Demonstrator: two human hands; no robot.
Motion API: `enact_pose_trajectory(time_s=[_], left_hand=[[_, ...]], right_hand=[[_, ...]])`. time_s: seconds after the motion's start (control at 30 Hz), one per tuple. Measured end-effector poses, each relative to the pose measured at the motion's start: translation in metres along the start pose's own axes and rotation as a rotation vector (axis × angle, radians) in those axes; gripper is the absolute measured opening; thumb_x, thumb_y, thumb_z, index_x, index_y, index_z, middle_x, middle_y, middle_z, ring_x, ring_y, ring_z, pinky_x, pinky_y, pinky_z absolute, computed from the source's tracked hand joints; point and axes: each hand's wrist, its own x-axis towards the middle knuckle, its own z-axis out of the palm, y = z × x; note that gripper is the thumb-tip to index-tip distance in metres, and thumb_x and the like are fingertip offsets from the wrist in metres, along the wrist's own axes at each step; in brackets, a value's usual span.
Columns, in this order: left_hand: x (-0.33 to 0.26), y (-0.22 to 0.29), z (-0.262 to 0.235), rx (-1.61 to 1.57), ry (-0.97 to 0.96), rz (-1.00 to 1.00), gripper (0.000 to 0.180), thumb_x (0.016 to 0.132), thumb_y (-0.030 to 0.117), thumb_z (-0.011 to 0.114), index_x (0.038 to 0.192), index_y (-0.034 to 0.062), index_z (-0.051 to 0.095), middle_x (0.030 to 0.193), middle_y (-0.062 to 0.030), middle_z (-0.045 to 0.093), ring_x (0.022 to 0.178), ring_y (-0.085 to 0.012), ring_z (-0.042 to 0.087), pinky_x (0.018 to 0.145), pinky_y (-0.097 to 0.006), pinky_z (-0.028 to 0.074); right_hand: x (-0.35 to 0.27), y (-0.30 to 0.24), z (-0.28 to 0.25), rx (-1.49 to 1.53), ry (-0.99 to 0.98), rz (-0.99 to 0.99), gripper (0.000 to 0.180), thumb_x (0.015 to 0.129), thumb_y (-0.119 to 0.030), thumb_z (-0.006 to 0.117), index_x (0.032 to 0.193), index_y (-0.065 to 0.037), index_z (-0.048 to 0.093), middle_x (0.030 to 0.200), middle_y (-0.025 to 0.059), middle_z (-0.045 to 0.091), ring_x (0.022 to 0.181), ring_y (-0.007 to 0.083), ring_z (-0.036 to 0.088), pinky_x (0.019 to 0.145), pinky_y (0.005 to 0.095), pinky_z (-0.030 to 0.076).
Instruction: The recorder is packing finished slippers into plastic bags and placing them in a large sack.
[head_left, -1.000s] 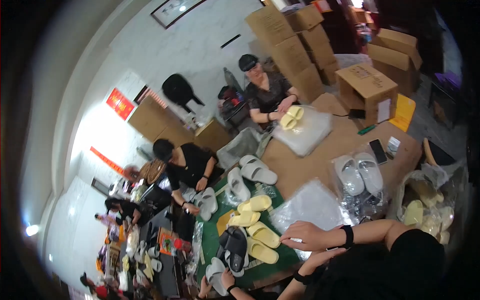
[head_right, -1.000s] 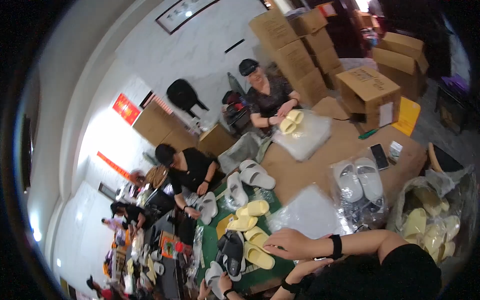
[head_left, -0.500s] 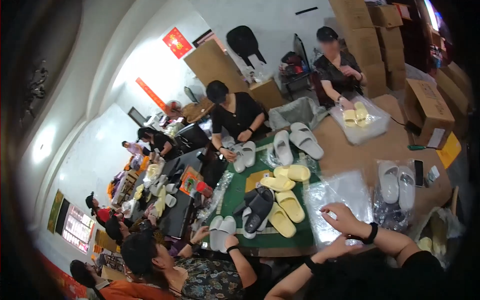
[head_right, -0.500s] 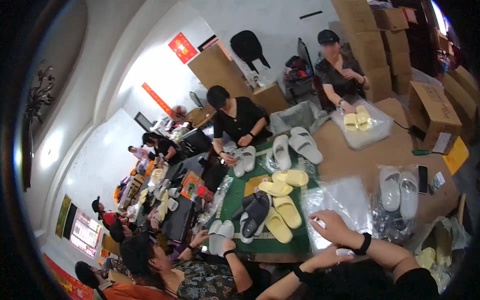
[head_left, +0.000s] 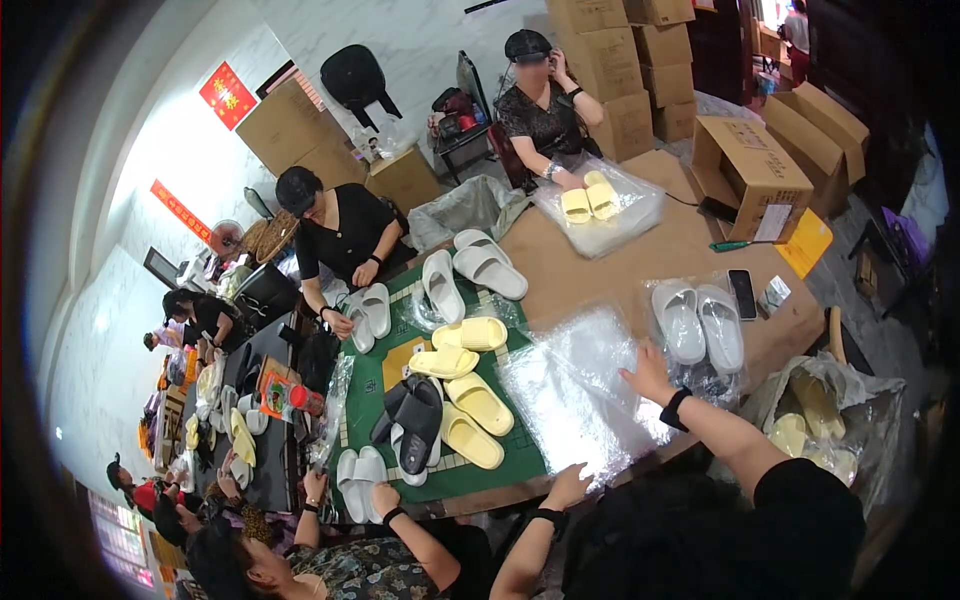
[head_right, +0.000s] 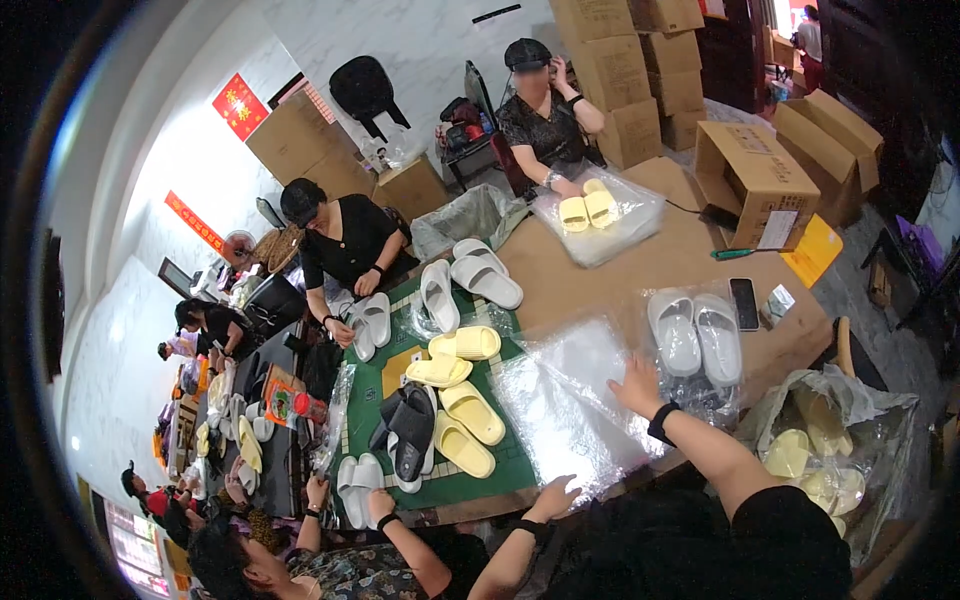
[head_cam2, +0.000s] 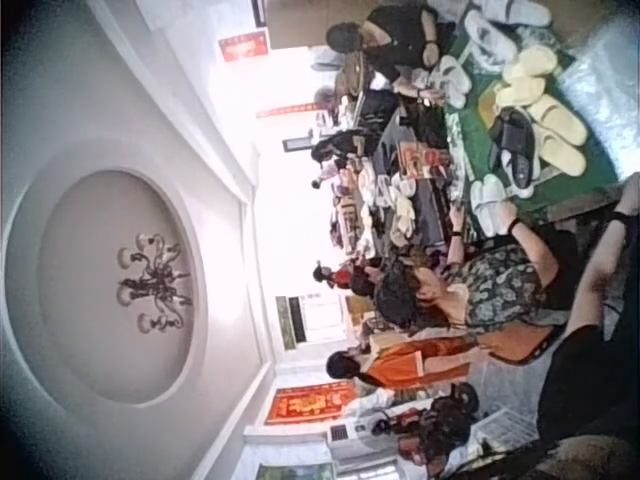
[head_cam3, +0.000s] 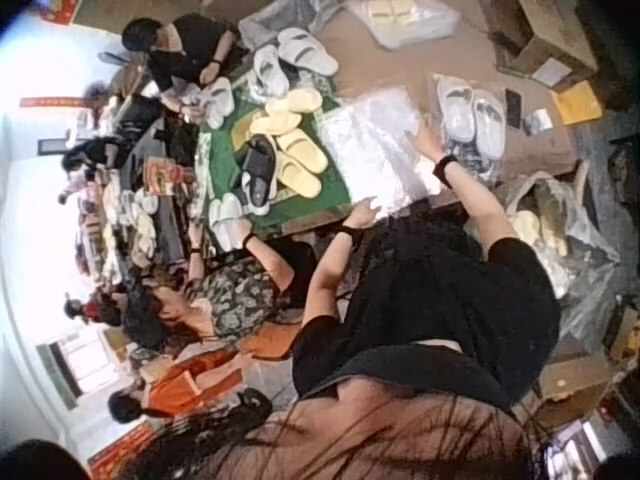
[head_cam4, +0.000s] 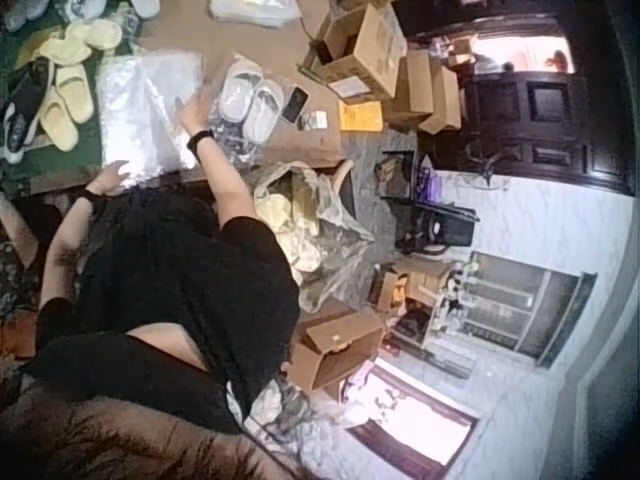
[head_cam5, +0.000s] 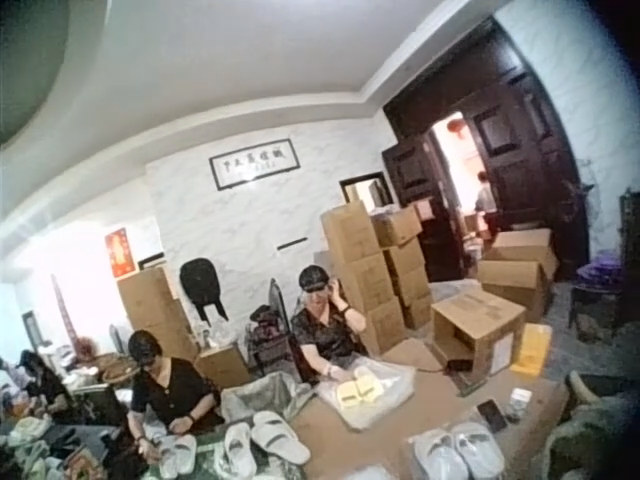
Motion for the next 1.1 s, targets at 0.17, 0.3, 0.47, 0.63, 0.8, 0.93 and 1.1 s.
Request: enact_pose_trajectory(time_s=[0.17, 0.3, 0.47, 0.63, 0.8, 0.93, 1.1], left_hand=[[0.001, -0.001, 0.018, 0.057, 0.068, -0.003, 0.040, 0.080, 0.026, 0.057, 0.110, -0.0006, 0.054, 0.106, -0.0230, 0.056, 0.101, -0.0370, 0.051, 0.088, -0.041, 0.040], [-0.009, -0.008, 0.012, -0.076, 0.234, 0.069, 0.033, 0.080, 0.019, 0.057, 0.107, 0.0008, 0.056, 0.104, -0.0223, 0.057, 0.099, -0.0369, 0.052, 0.087, -0.041, 0.041], [-0.030, -0.009, -0.031, -0.195, 0.577, -0.023, 0.021, 0.080, 0.007, 0.055, 0.100, 0.0011, 0.058, 0.097, -0.0178, 0.057, 0.090, -0.0301, 0.055, 0.075, -0.036, 0.045], [-0.045, -0.024, -0.111, 0.020, 0.901, -0.060, 0.020, 0.079, 0.004, 0.054, 0.098, 0.0016, 0.057, 0.098, -0.0182, 0.055, 0.094, -0.0346, 0.051, 0.083, -0.040, 0.041], [-0.034, -0.061, -0.170, 0.018, 1.109, -0.374, 0.026, 0.081, 0.004, 0.051, 0.106, -0.0016, 0.053, 0.098, -0.0177, 0.055, 0.090, -0.0324, 0.053, 0.080, -0.037, 0.042], [-0.027, -0.096, -0.190, -0.158, 1.132, -0.440, 0.041, 0.083, 0.010, 0.052, 0.120, -0.0026, 0.040, 0.112, -0.0231, 0.049, 0.105, -0.0340, 0.048, 0.087, -0.037, 0.039], [-0.005, -0.115, -0.200, -0.320, 1.162, -0.509, 0.055, 0.083, 0.020, 0.054, 0.126, -0.0068, 0.033, 0.125, -0.0263, 0.039, 0.116, -0.0389, 0.038, 0.096, -0.040, 0.032]], right_hand=[[0.022, 0.011, 0.014, -0.356, 0.099, -0.322, 0.072, 0.073, -0.035, 0.064, 0.127, 0.004, 0.034, 0.136, 0.0223, 0.028, 0.129, 0.0327, 0.023, 0.106, 0.0446, 0.016], [0.033, 0.005, 0.016, -0.374, -0.104, -0.230, 0.086, 0.069, -0.048, 0.065, 0.130, 0.002, 0.030, 0.135, 0.0217, 0.030, 0.127, 0.0333, 0.027, 0.106, 0.0443, 0.017], [0.051, 0.020, 0.028, -0.139, -0.337, 0.183, 0.102, 0.062, -0.055, 0.069, 0.133, -0.001, 0.021, 0.134, 0.0207, 0.032, 0.120, 0.0361, 0.036, 0.100, 0.0448, 0.026], [0.052, 0.017, 0.029, -0.206, -0.493, 0.254, 0.089, 0.062, -0.051, 0.070, 0.125, 0.003, 0.038, 0.132, 0.0223, 0.034, 0.121, 0.0379, 0.035, 0.101, 0.0419, 0.026], [0.051, 0.040, 0.070, 0.063, -0.260, 0.111, 0.090, 0.060, -0.045, 0.073, 0.123, 0.008, 0.037, 0.124, 0.0282, 0.040, 0.117, 0.0348, 0.040, 0.099, 0.0376, 0.031], [0.047, 0.052, 0.099, 0.188, -0.186, 0.244, 0.082, 0.062, -0.041, 0.069, 0.123, 0.006, 0.038, 0.119, 0.0253, 0.047, 0.111, 0.0349, 0.047, 0.094, 0.0378, 0.038], [0.032, 0.038, 0.058, 0.056, -0.269, 0.270, 0.036, 0.064, -0.023, 0.067, 0.091, 0.000, 0.062, 0.106, 0.0222, 0.056, 0.102, 0.0363, 0.051, 0.086, 0.0370, 0.043]])
